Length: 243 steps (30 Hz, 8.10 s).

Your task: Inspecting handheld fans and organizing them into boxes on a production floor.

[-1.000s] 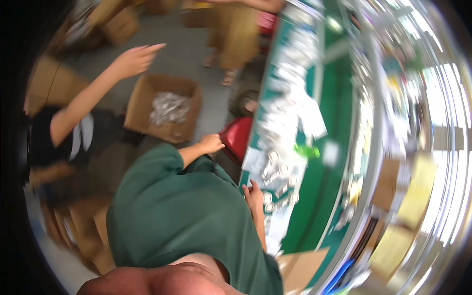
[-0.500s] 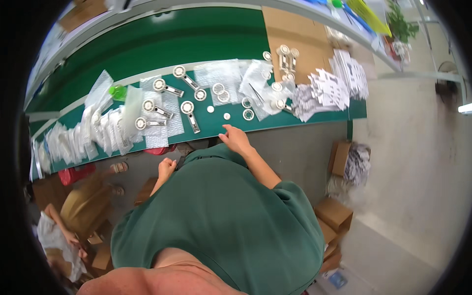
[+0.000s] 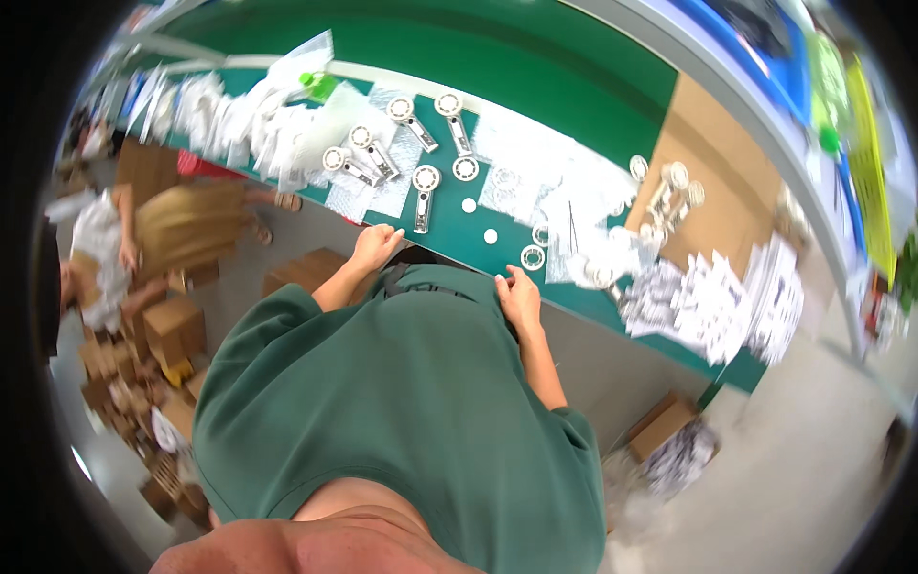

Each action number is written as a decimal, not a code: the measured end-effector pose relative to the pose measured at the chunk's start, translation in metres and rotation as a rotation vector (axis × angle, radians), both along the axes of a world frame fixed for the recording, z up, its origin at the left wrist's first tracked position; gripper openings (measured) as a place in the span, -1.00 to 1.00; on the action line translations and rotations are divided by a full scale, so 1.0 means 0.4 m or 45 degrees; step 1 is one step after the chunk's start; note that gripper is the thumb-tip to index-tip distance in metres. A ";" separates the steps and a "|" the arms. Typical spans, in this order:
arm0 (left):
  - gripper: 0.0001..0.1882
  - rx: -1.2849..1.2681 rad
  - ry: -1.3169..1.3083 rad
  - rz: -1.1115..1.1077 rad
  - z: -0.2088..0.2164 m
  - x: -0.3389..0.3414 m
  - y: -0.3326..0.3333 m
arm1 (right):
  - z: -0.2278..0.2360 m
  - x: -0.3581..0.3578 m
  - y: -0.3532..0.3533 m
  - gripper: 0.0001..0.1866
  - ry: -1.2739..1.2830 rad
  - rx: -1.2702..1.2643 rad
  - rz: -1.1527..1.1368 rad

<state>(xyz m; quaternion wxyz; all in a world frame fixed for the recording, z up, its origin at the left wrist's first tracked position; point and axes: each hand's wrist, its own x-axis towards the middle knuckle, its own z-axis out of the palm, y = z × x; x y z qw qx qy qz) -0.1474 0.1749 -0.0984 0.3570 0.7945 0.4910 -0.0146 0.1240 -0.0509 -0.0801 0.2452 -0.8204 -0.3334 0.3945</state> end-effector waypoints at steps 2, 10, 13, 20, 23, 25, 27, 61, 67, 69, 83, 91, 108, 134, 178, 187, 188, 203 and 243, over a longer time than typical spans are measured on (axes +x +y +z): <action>-0.57 -0.062 0.025 0.142 0.005 0.026 -0.032 | -0.017 0.026 0.050 -0.57 0.003 0.045 0.172; -0.88 -0.269 -0.347 0.749 -0.029 0.008 -0.212 | -0.028 -0.004 0.457 -0.68 -0.101 0.535 0.730; -0.79 -0.268 -0.217 0.822 -0.051 -0.025 -0.274 | -0.045 -0.008 0.592 -0.71 -0.265 0.594 0.716; -0.73 -0.331 -0.204 0.994 -0.106 -0.037 -0.339 | -0.022 -0.092 0.746 -0.69 -0.306 0.611 0.904; -0.65 -0.469 -0.123 0.898 -0.122 -0.041 -0.295 | -0.026 -0.119 0.772 -0.71 -0.325 0.617 0.866; -0.53 -0.410 0.022 0.774 -0.141 -0.061 -0.282 | -0.024 -0.124 0.752 -0.74 -0.281 0.642 0.822; -0.50 -0.486 0.123 0.691 -0.166 -0.085 -0.283 | -0.003 -0.110 0.675 -0.79 -0.239 0.617 0.794; -0.87 -0.294 -0.033 0.068 -0.090 -0.035 -0.210 | -0.013 0.210 -0.217 -0.83 -0.657 0.258 -0.457; -0.74 -0.123 0.021 0.002 -0.100 -0.057 -0.242 | -0.031 0.294 -0.259 -0.41 -1.010 0.138 -0.413; -0.62 -0.134 0.139 -0.050 -0.087 -0.045 -0.225 | -0.044 0.327 -0.248 -0.22 -0.976 0.078 -0.375; -0.72 -0.433 0.065 0.022 -0.081 -0.021 -0.233 | -0.114 0.395 -0.235 -0.32 -0.964 0.116 -0.175; -0.41 -0.626 0.258 -0.188 -0.051 0.011 -0.246 | -0.085 0.411 -0.230 -0.33 -0.940 0.099 -0.080; -0.24 -0.312 -0.714 -0.235 0.413 0.337 -0.128 | 0.387 0.225 -0.034 -0.28 0.720 1.100 -0.360; -0.14 -0.217 -0.838 -0.212 0.483 0.392 -0.189 | 0.306 0.190 -0.004 -0.33 0.593 0.845 -0.184; -0.46 -0.780 0.005 1.197 -0.234 -0.247 -1.084 | 0.123 1.192 -0.063 -0.58 0.196 0.255 0.189; -0.47 -0.412 -0.143 1.586 -0.078 0.024 -0.984 | 0.098 1.301 0.039 -0.60 -0.090 -0.292 1.002; -0.47 -0.398 -0.158 1.593 -0.083 0.036 -0.990 | 0.104 1.258 0.065 -0.62 -0.234 -0.313 0.880; -0.29 -0.698 -0.727 2.191 -0.155 0.181 -1.544 | 0.273 -0.371 0.273 -0.64 -0.123 0.655 1.945; -0.34 -1.181 -0.266 2.746 -0.574 -0.705 -0.917 | -0.835 -1.696 0.234 -0.50 -0.475 -0.282 2.988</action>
